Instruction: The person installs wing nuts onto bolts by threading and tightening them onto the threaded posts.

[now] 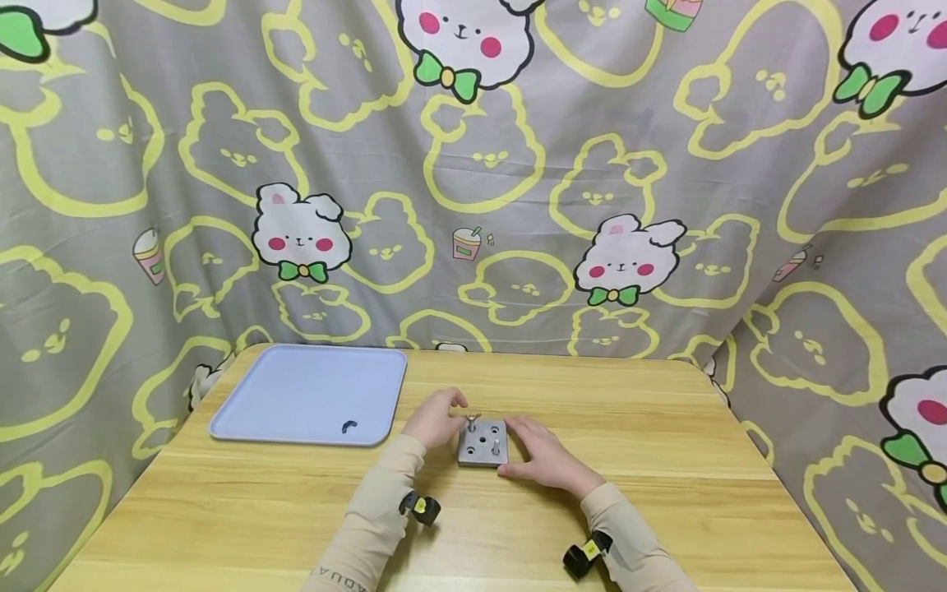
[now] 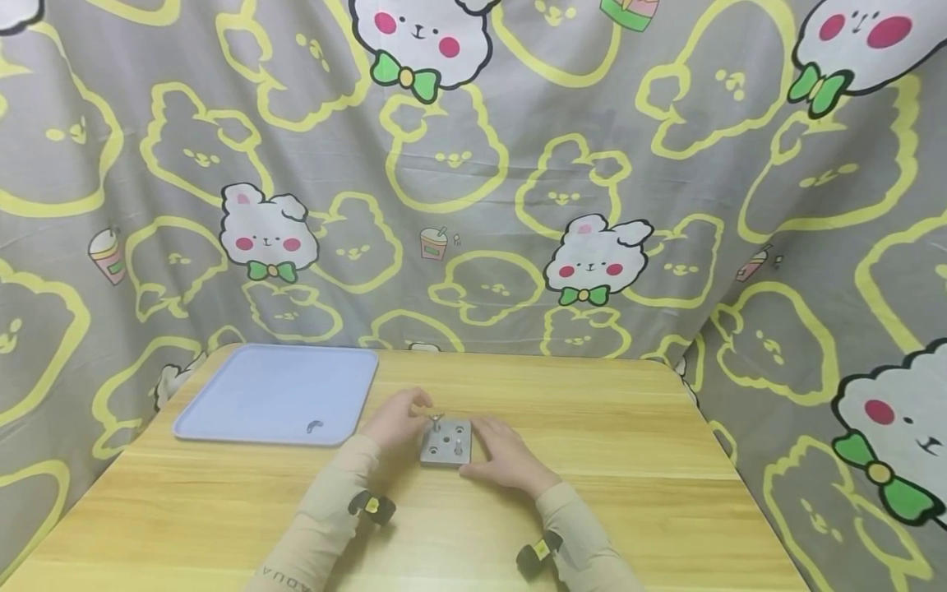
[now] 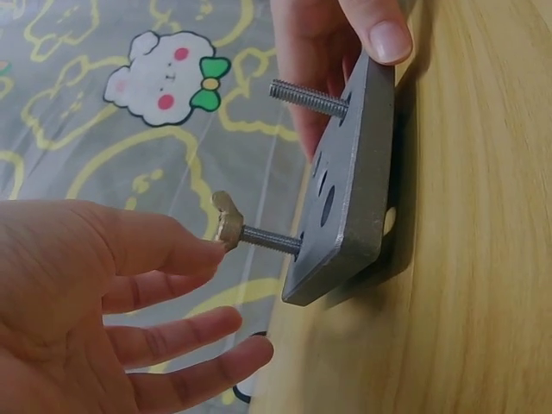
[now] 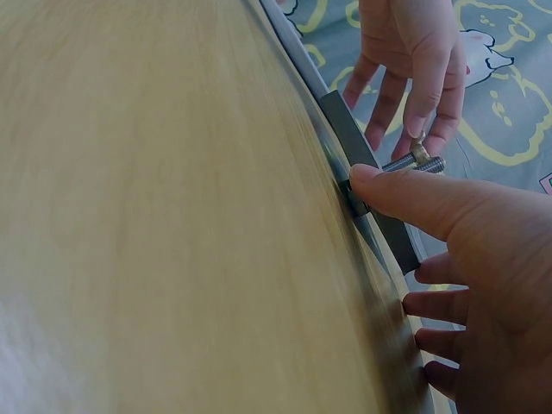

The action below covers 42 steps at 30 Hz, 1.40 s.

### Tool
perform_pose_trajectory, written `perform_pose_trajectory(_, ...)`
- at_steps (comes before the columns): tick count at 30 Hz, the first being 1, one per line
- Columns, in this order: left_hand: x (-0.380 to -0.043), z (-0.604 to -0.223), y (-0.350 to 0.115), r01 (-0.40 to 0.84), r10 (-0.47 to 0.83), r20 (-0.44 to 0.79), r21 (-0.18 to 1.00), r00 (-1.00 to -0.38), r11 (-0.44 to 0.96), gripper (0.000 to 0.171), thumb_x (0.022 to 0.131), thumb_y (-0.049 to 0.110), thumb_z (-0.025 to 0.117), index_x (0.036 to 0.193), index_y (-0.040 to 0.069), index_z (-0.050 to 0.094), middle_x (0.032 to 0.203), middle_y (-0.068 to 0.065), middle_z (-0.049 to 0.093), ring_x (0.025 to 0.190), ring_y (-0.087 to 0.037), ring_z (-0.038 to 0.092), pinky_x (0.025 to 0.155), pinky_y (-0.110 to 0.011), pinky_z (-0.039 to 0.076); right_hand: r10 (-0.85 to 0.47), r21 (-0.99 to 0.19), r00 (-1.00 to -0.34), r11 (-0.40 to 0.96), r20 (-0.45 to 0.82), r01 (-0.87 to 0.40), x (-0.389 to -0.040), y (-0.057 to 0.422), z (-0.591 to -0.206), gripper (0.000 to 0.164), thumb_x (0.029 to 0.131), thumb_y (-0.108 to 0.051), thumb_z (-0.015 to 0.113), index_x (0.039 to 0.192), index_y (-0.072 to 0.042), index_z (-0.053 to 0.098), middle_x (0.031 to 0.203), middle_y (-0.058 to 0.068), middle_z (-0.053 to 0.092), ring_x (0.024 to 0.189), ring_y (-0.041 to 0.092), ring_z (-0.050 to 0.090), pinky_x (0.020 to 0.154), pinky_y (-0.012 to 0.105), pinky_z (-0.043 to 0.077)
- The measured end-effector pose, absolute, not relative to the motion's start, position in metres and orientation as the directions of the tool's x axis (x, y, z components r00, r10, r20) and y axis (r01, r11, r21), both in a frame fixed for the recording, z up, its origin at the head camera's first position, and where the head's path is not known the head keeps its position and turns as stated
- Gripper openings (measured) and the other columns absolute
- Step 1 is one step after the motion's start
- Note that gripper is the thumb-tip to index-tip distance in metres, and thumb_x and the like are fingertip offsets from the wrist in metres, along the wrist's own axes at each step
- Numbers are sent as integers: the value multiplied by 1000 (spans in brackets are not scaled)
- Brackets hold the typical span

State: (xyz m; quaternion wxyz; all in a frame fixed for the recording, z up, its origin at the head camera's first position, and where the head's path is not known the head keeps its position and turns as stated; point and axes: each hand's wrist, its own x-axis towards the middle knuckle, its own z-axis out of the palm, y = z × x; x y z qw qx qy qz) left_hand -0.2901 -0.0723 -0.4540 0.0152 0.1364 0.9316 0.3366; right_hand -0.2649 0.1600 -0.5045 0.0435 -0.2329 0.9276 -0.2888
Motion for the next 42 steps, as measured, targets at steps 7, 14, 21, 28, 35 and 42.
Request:
perform_pose_trajectory(7,-290,-455,-72,208,203,79,622,-976,755,12,85,9,68,89,8,58,95,-12,63,82,-20,55,74,-36,50,-458,-556,-887,724,55,-408,-265,160,-504,88,80,-47,74,148,-5,37,152,22,39,144,43,29,117,62,23)
perform_pose_trajectory(14,-289,-454,-71,210,196,91,612,-976,763,11,85,11,70,82,10,59,90,-8,65,84,-21,59,76,-39,52,-460,-549,-886,726,61,-415,-265,160,-505,88,80,-47,74,148,-4,37,151,23,39,143,44,30,117,62,24)
perform_pose_trajectory(21,-289,-453,-71,234,252,63,637,-966,735,16,83,9,70,98,10,65,105,-12,67,98,-28,63,87,-46,53,-458,-548,-887,729,53,-409,-265,160,-504,88,81,-48,74,148,-4,37,152,23,39,144,43,29,117,62,23)
perform_pose_trajectory(28,-287,-454,-69,247,310,18,646,-951,722,30,81,9,74,110,10,65,116,-17,65,105,-33,62,91,-50,52,-460,-551,-886,727,53,-411,-264,160,-503,88,81,-47,74,148,-4,37,152,22,39,144,43,29,117,63,24)
perform_pose_trajectory(35,-289,-457,-67,252,303,34,648,-952,719,23,85,12,70,108,13,66,116,-16,65,107,-33,62,91,-49,52,-462,-558,-885,720,56,-412,-264,160,-502,87,81,-46,74,148,-4,38,151,23,39,144,44,29,116,63,24)
perform_pose_trajectory(42,-290,-456,-71,226,263,41,651,-964,725,27,85,9,68,112,10,65,117,-16,65,108,-33,62,92,-49,52,-457,-557,-888,724,55,-408,-264,159,-502,87,80,-46,74,147,-4,38,151,22,39,144,43,29,117,63,24)
